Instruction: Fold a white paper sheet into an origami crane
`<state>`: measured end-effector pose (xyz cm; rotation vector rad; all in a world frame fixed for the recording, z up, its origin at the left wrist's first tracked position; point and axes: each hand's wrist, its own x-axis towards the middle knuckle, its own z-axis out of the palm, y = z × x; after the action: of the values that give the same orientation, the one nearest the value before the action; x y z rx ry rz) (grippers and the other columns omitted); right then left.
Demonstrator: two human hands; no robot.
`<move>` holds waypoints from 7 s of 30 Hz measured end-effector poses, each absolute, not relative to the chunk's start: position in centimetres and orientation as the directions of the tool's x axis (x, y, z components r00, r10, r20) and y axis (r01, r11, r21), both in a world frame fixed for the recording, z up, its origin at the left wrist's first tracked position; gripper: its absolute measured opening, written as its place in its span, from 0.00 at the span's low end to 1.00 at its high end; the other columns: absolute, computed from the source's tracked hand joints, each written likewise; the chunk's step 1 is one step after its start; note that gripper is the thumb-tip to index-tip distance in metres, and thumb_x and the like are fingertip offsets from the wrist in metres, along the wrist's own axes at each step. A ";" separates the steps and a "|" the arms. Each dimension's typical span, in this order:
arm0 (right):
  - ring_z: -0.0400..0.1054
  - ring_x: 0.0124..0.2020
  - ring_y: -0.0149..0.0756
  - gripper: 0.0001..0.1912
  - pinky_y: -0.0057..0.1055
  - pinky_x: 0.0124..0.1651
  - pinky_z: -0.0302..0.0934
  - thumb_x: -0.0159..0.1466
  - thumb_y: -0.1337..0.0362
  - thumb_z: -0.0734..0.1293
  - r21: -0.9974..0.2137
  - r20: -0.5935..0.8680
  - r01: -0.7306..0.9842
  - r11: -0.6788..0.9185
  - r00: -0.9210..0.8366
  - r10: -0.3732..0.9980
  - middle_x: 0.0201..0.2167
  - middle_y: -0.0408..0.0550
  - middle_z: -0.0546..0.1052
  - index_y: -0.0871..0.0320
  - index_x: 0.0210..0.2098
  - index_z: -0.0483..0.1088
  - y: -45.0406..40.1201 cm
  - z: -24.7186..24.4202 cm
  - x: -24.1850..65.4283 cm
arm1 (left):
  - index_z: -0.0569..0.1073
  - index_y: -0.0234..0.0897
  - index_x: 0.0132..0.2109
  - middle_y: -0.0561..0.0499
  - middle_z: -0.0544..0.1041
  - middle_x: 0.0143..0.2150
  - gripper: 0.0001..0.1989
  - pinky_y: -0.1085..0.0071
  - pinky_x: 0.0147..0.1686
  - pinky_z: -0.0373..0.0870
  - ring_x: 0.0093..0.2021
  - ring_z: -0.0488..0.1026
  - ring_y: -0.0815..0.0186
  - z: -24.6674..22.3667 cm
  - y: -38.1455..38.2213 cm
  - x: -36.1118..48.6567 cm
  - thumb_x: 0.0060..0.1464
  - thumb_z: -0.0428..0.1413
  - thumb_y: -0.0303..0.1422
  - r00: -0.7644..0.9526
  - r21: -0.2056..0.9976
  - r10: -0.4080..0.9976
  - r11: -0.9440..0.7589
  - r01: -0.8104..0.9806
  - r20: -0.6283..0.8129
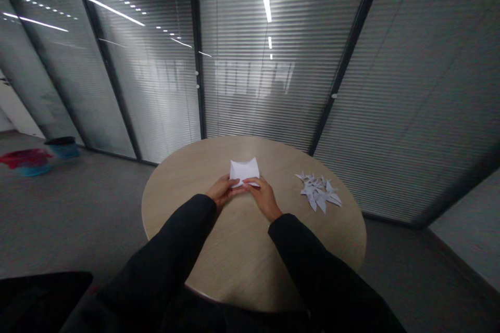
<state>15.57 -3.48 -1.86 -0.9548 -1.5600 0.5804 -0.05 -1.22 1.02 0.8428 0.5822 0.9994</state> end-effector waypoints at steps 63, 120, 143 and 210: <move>0.68 0.41 0.37 0.13 0.34 0.43 0.65 0.62 0.55 0.63 -0.702 0.658 0.397 0.591 0.043 0.752 0.38 0.51 0.72 0.58 0.36 0.73 -3.4 -1.8 15.8 | 0.65 0.26 0.53 0.35 0.72 0.48 0.21 0.71 0.37 0.75 0.36 0.75 0.66 0.5 -0.7 0.0 0.53 0.58 0.28 0.273 0.905 0.961 0.154 -0.396 -0.044; 0.66 0.47 0.37 0.12 0.37 0.54 0.58 0.63 0.59 0.64 -0.540 0.778 0.573 0.616 0.059 0.626 0.43 0.50 0.72 0.57 0.44 0.71 -5.2 0.4 15.3 | 0.73 0.29 0.34 0.47 0.76 0.34 0.21 0.71 0.39 0.65 0.33 0.70 0.68 1.2 -1.1 0.4 0.37 0.67 0.41 0.276 0.919 0.908 -0.219 -0.328 0.315; 0.69 0.40 0.36 0.08 0.33 0.46 0.59 0.63 0.60 0.63 -0.597 0.705 0.583 0.551 0.052 0.708 0.36 0.45 0.76 0.56 0.36 0.71 -5.0 0.0 15.5 | 0.79 0.32 0.36 0.43 0.77 0.40 0.19 0.66 0.45 0.64 0.40 0.71 0.63 1.2 -0.9 0.2 0.37 0.67 0.40 0.147 0.924 0.930 -0.295 -0.245 0.336; 0.65 0.45 0.39 0.15 0.36 0.49 0.59 0.66 0.57 0.59 -0.604 0.649 0.530 0.595 -0.107 0.754 0.42 0.53 0.71 0.60 0.45 0.68 -4.4 -0.7 15.3 | 0.78 0.42 0.45 0.44 0.75 0.47 0.13 0.56 0.60 0.52 0.54 0.65 0.56 0.9 -0.6 -0.6 0.52 0.58 0.37 0.289 0.617 0.653 -0.757 0.215 0.700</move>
<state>15.33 -4.36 -0.70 -1.0520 -1.7742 0.2663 -0.63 -0.56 0.87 2.1589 0.7792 1.4647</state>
